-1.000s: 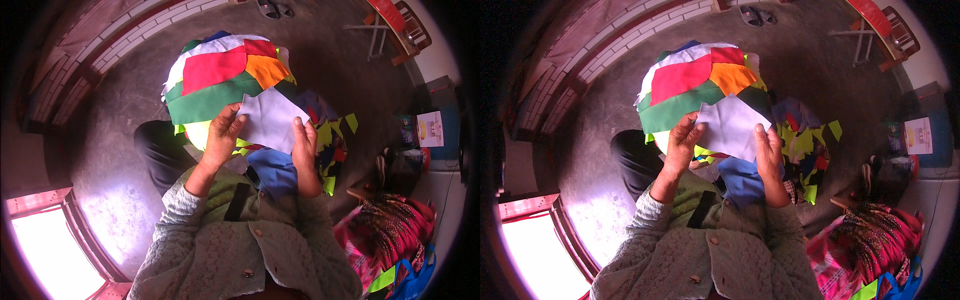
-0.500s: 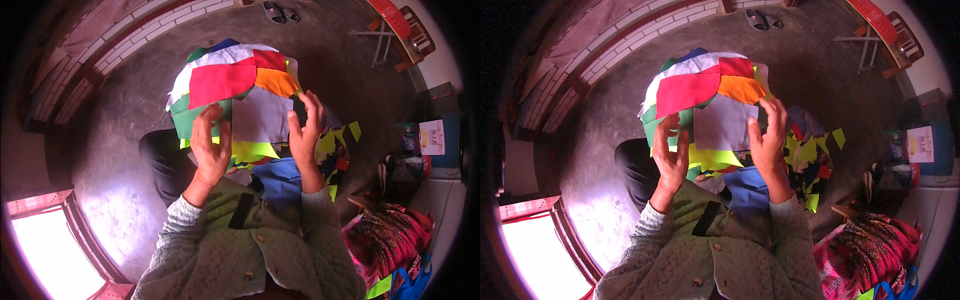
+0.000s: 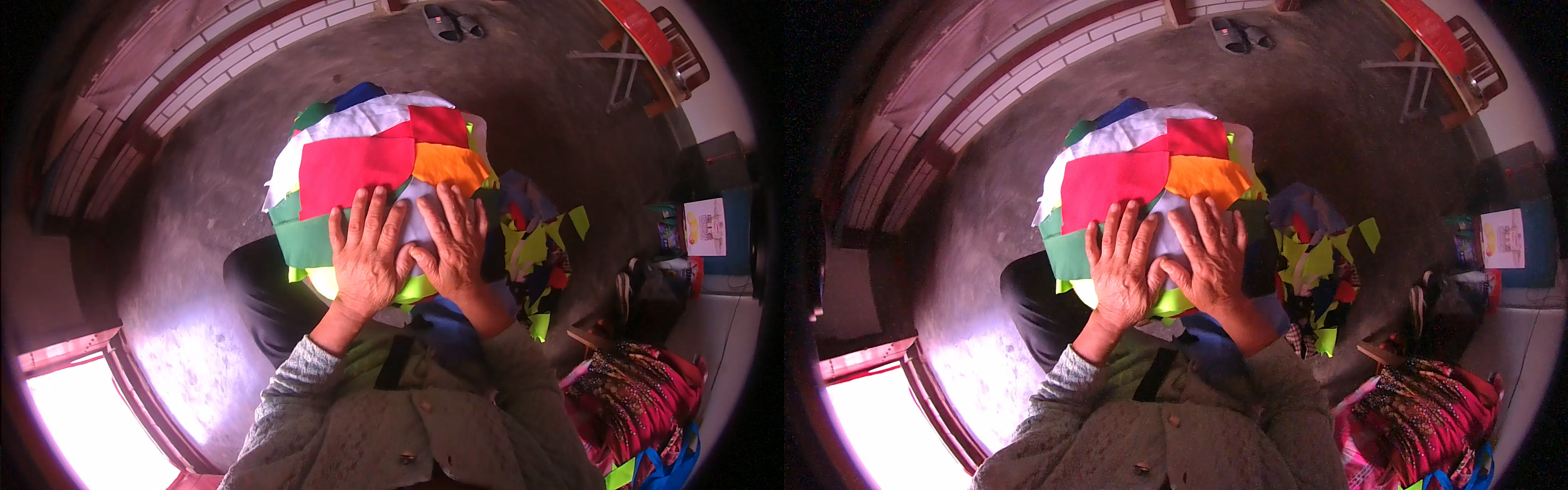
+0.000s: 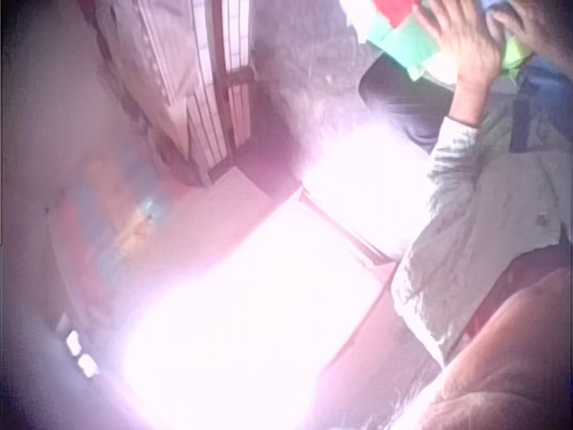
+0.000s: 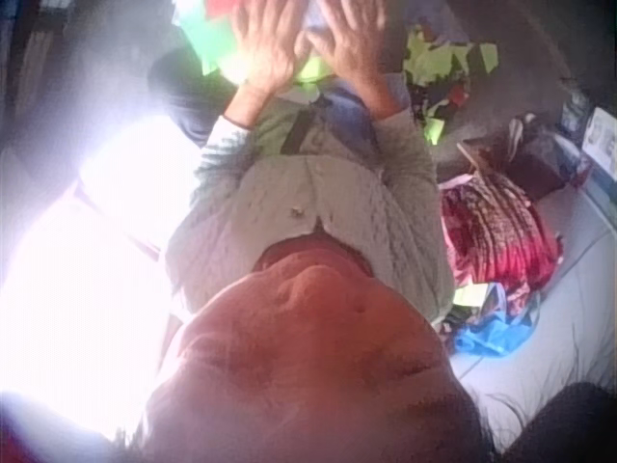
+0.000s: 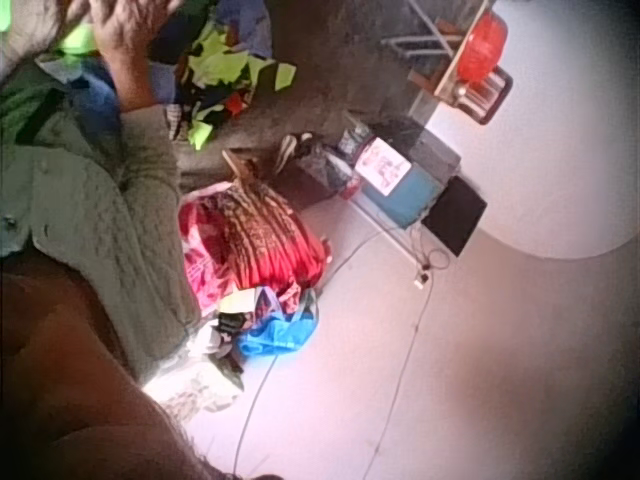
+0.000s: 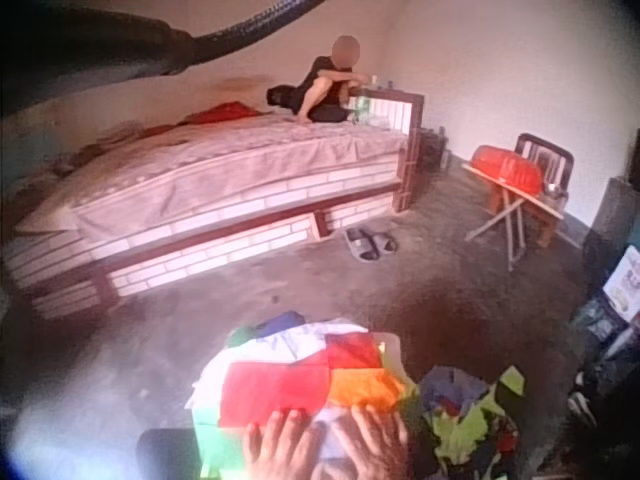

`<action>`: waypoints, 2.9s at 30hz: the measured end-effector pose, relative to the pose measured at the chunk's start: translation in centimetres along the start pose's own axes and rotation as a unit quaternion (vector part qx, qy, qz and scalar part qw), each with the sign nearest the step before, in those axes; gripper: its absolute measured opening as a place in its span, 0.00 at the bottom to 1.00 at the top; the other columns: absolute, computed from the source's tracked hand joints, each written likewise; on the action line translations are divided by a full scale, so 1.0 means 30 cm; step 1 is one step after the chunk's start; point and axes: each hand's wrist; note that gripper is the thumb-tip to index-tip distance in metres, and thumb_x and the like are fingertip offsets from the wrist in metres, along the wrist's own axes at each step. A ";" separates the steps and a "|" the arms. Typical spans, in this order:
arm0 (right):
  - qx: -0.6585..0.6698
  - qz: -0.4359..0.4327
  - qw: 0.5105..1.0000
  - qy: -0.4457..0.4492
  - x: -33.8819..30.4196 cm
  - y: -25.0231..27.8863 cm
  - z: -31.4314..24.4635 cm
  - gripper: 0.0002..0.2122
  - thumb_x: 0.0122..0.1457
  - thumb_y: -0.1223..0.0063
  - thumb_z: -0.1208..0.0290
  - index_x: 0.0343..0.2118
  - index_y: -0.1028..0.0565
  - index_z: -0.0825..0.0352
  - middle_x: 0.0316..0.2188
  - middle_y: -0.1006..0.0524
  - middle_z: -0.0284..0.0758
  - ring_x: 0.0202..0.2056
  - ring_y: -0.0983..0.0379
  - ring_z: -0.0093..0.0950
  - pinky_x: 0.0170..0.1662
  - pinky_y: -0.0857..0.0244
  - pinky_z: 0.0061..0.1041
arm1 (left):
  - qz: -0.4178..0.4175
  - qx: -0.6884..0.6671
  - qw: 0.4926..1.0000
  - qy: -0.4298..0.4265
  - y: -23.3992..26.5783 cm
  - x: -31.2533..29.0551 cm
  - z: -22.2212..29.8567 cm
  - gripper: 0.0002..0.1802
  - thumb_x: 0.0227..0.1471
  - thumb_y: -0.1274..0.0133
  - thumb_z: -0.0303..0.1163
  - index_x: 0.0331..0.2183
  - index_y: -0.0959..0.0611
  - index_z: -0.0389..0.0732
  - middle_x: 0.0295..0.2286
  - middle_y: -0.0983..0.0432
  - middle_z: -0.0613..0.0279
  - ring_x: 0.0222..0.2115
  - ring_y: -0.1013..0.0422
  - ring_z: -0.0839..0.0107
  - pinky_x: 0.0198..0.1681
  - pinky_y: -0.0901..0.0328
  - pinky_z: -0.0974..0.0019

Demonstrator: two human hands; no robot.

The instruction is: The person sits on the floor and sorts through a pile of colorful fabric pieces, picking up individual pieces, folding them, and placing them back into the pile. The person handles red, green, white, and blue fabric pieces repeatedly.

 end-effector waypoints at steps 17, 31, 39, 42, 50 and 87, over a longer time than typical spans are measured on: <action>0.024 0.009 1.000 -0.007 -0.004 -0.005 0.007 0.28 0.58 0.63 0.43 0.55 0.33 0.56 0.59 0.41 0.43 0.60 0.46 0.40 0.59 0.60 0.50 | -0.035 0.017 0.999 0.002 -0.008 0.000 -0.005 0.31 0.53 0.60 0.51 0.53 0.31 0.43 0.57 0.44 0.50 0.59 0.50 0.50 0.60 0.67 0.44; 0.030 0.018 0.999 0.000 -0.013 0.001 0.000 0.27 0.58 0.61 0.46 0.55 0.33 0.58 0.60 0.42 0.44 0.60 0.46 0.41 0.59 0.60 0.49 | -0.024 0.000 1.000 -0.002 0.006 -0.005 0.002 0.31 0.52 0.59 0.50 0.53 0.32 0.42 0.56 0.43 0.49 0.59 0.50 0.49 0.59 0.65 0.40; 0.004 0.037 0.999 0.005 -0.005 0.006 -0.007 0.26 0.59 0.65 0.46 0.52 0.31 0.60 0.58 0.40 0.44 0.59 0.45 0.41 0.59 0.59 0.48 | -0.009 -0.006 1.000 -0.003 0.027 0.006 0.012 0.30 0.48 0.52 0.48 0.52 0.30 0.44 0.56 0.42 0.52 0.59 0.49 0.54 0.59 0.62 0.40; 0.018 0.033 0.999 0.005 -0.014 0.005 -0.006 0.26 0.56 0.56 0.48 0.56 0.34 0.55 0.59 0.42 0.43 0.59 0.45 0.40 0.59 0.59 0.50 | -0.017 -0.020 1.000 -0.003 0.058 0.011 0.020 0.30 0.46 0.48 0.44 0.51 0.29 0.43 0.55 0.41 0.51 0.58 0.48 0.52 0.59 0.60 0.41; 0.028 0.036 0.999 -0.007 -0.024 0.000 -0.010 0.26 0.55 0.54 0.49 0.56 0.34 0.53 0.60 0.42 0.41 0.59 0.45 0.40 0.59 0.59 0.49 | 0.003 -0.066 0.997 -0.048 0.225 0.138 0.040 0.29 0.44 0.43 0.38 0.48 0.28 0.39 0.53 0.40 0.47 0.56 0.45 0.48 0.57 0.55 0.42; 0.027 0.065 0.997 0.006 -0.023 -0.034 0.011 0.23 0.54 0.55 0.49 0.47 0.27 0.60 0.50 0.34 0.46 0.55 0.40 0.45 0.57 0.55 0.54 | -0.021 -0.050 0.993 -0.102 -0.130 0.410 0.015 0.26 0.48 0.50 0.45 0.47 0.25 0.40 0.52 0.35 0.52 0.56 0.43 0.58 0.59 0.54 0.47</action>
Point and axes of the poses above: each hand's wrist, its own x-axis towards the middle knuckle, its own y-axis out of the back of the hand, z = x × y
